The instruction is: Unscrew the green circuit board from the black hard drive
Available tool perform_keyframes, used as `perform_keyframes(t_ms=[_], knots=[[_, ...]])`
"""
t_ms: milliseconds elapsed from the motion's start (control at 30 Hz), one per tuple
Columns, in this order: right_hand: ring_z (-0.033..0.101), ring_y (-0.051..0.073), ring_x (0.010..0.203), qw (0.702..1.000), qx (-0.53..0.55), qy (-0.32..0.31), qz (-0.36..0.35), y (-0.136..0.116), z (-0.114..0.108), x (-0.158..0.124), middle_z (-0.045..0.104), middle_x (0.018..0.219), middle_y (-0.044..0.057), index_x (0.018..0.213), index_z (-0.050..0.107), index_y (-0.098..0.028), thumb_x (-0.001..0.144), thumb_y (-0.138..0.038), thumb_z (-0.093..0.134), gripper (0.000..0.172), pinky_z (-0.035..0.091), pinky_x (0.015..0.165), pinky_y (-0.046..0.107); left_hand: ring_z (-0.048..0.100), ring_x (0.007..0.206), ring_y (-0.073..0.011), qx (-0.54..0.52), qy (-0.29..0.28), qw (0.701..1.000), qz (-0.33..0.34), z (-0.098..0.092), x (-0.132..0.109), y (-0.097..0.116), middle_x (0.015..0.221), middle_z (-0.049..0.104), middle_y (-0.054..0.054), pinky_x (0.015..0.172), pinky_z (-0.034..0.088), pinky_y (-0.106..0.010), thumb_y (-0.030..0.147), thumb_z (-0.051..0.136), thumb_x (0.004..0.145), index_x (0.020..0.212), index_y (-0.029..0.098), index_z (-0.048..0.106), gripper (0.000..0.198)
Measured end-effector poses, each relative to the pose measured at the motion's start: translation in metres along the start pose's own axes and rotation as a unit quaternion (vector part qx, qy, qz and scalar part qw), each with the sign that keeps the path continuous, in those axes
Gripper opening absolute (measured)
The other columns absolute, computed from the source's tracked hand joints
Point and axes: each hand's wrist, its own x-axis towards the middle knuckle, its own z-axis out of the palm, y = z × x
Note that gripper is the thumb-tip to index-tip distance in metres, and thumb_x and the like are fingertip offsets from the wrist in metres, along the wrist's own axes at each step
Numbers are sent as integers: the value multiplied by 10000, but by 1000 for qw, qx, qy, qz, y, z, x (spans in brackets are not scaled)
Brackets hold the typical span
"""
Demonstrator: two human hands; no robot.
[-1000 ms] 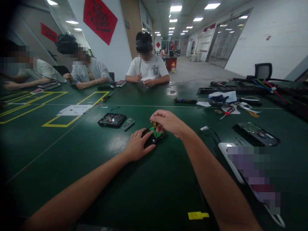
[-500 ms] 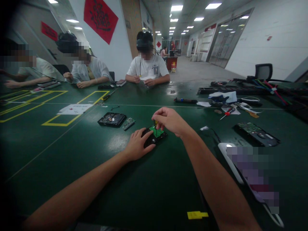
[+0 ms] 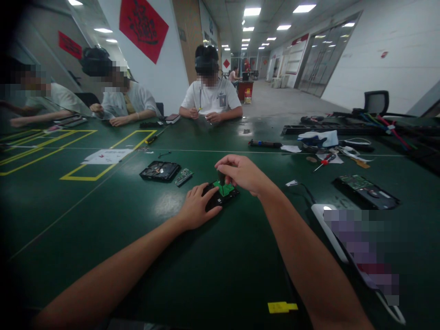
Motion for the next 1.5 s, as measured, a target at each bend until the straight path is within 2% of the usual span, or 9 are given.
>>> perform_keyframes(t_ms=[167,400,633,833,933,1067,1167,1333,1500], knots=[[577,118,558,1000,-10,13,11,2,1,1,663,710,6,927,649,-198,853,-348,788,217,395,441,240,420,1424,-417,6,1,1000,3,0,-1,-1,1608,403,-158,1145,389,-606,647,621,961,1588,309,465,729],[547,112,555,999,-35,32,19,4,2,1,653,729,0,933,600,-215,849,-407,812,297,408,456,253,428,1415,-421,3,2,1000,2,1,-1,-1,1608,409,-159,1140,389,-611,647,620,960,1583,307,475,724],[607,110,576,1000,-14,-23,-8,2,2,-2,674,861,15,935,618,-222,901,-372,771,217,418,428,242,418,1424,-418,1,3,1000,2,1,-1,-1,1607,410,-152,1140,390,-610,644,613,966,1584,315,469,715],[628,111,602,1000,11,-20,8,5,0,1,658,779,7,1037,710,-219,978,-321,668,125,472,481,216,426,1414,-418,4,2,1000,2,0,0,-1,1606,404,-160,1136,390,-608,642,615,965,1585,312,468,718],[685,126,621,997,52,-29,40,3,0,2,703,913,45,1100,708,-213,999,-278,608,156,483,464,228,423,1416,-420,4,2,1000,1,1,0,-1,1600,408,-162,1134,389,-605,638,627,958,1584,314,470,722],[739,152,689,994,88,-23,64,2,3,3,730,1066,94,1042,676,-198,1012,-283,580,132,562,546,259,421,1416,-422,-2,2,1000,2,2,0,-2,1605,407,-154,1134,384,-612,640,631,954,1588,326,465,726],[709,139,658,996,70,-15,56,4,4,4,745,1046,98,979,632,-201,999,-337,631,137,548,536,254,424,1414,-421,-8,6,1000,4,3,0,-2,1609,406,-146,1137,383,-612,640,633,952,1588,329,465,728],[686,138,645,999,36,-13,36,6,4,3,752,1006,90,959,589,-217,958,-321,693,147,504,493,248,423,1417,-424,-1,2,1000,4,2,0,-2,1607,404,-160,1135,390,-613,642,631,951,1588,314,468,735],[713,162,690,999,21,-27,31,4,2,1,686,826,27,995,637,-221,962,-339,690,134,527,530,251,415,1431,-417,-1,0,1000,4,0,-1,-1,1608,406,-154,1149,379,-610,642,624,959,1593,323,457,728]])
